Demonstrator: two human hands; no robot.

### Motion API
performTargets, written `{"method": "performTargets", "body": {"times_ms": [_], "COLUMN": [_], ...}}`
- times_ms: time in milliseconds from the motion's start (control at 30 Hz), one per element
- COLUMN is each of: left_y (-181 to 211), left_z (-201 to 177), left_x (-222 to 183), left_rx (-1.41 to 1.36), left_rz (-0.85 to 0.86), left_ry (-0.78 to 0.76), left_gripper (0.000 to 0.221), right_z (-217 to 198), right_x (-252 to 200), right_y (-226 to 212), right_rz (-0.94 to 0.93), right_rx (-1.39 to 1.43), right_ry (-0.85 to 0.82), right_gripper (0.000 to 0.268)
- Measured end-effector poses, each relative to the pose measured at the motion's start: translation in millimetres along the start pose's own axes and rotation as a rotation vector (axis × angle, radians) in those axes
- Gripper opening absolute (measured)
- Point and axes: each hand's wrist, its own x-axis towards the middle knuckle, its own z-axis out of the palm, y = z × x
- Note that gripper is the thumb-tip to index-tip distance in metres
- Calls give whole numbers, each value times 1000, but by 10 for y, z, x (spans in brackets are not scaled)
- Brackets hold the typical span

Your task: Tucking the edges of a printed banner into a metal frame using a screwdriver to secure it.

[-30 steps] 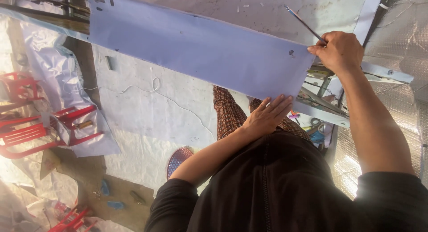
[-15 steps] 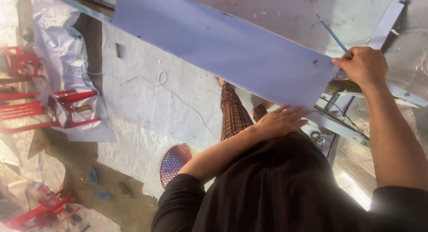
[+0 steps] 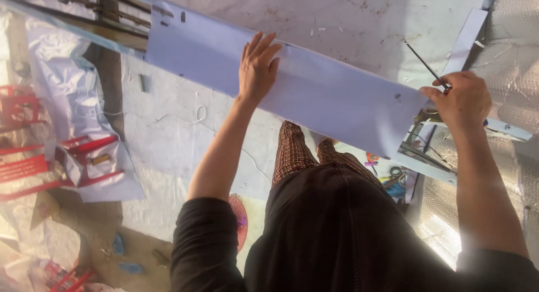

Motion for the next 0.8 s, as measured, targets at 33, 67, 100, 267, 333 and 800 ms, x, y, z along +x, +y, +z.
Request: {"method": "performTargets", "body": {"times_ms": [33,67,100,267,333,800], "left_y": [-113,-223,-326,-766,-933,-839], "left_z": [23,43,73,438,575,260], "left_x": [78,160,278,540,554,855], "left_rx": [-8,-5,-4,-46,-46,-254], "left_rz": [14,41,74,92,62,94], "left_ry": [-8,-54,-99,-240,-305,-517], "left_gripper": [31,28,25,10,17,14], "right_z": [41,78,101,86,368,302], "right_x": [-17,-32,-43,34,111,214], "right_y": [-92,-186,-274,-1453,-1652,-2237], "right_rz": [18,-72,-157,-87,-44,77], "right_rx": [0,53,102,175,99,277], "right_ry": [3,107,214,-10,-34,-62], "right_gripper": [29,25,23,16,19,14]}}
